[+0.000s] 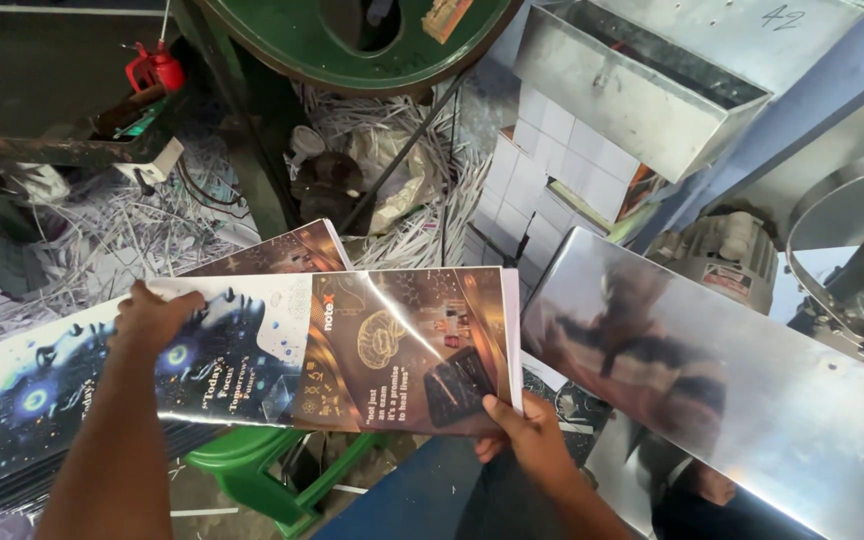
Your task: The person feeds printed book covers into a stitching machine, aligns them under the needle, and operates the machine to stitch the covers. The person then removes the stitched covers and stacks them on a nearby surface.
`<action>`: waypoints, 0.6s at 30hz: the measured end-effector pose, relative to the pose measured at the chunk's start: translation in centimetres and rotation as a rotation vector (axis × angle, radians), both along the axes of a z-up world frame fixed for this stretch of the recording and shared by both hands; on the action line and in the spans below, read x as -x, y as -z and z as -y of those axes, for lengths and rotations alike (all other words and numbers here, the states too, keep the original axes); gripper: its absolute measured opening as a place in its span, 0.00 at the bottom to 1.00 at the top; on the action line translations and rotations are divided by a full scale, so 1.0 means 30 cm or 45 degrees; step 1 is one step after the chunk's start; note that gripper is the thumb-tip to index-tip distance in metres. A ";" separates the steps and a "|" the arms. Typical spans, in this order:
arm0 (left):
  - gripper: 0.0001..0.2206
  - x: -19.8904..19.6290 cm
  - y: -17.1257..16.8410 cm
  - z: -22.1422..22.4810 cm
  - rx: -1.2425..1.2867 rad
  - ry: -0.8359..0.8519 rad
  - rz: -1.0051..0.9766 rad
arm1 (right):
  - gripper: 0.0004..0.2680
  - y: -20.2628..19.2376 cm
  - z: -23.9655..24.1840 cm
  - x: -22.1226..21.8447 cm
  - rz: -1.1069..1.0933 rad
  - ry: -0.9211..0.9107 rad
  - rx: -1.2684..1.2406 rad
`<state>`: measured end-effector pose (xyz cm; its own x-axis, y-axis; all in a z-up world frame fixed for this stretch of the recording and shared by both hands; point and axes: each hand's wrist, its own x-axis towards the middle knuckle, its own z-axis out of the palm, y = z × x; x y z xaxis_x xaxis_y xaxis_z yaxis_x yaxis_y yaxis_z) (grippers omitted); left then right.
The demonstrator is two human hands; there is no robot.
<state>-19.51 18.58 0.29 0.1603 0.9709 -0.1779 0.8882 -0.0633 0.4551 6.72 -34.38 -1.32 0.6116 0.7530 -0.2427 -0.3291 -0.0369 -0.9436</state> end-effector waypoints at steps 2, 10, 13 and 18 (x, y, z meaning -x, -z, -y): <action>0.55 0.040 0.021 -0.014 0.069 -0.040 0.074 | 0.10 -0.012 -0.003 -0.007 -0.011 0.040 0.043; 0.52 0.078 -0.060 0.029 -0.322 0.144 0.188 | 0.11 -0.035 -0.001 -0.019 0.038 0.064 0.035; 0.39 -0.031 -0.136 0.075 -0.374 0.429 0.112 | 0.11 -0.027 0.000 -0.027 0.029 0.052 0.011; 0.35 -0.302 -0.175 0.154 -0.418 1.013 -0.238 | 0.11 -0.003 0.001 -0.042 0.044 0.028 -0.027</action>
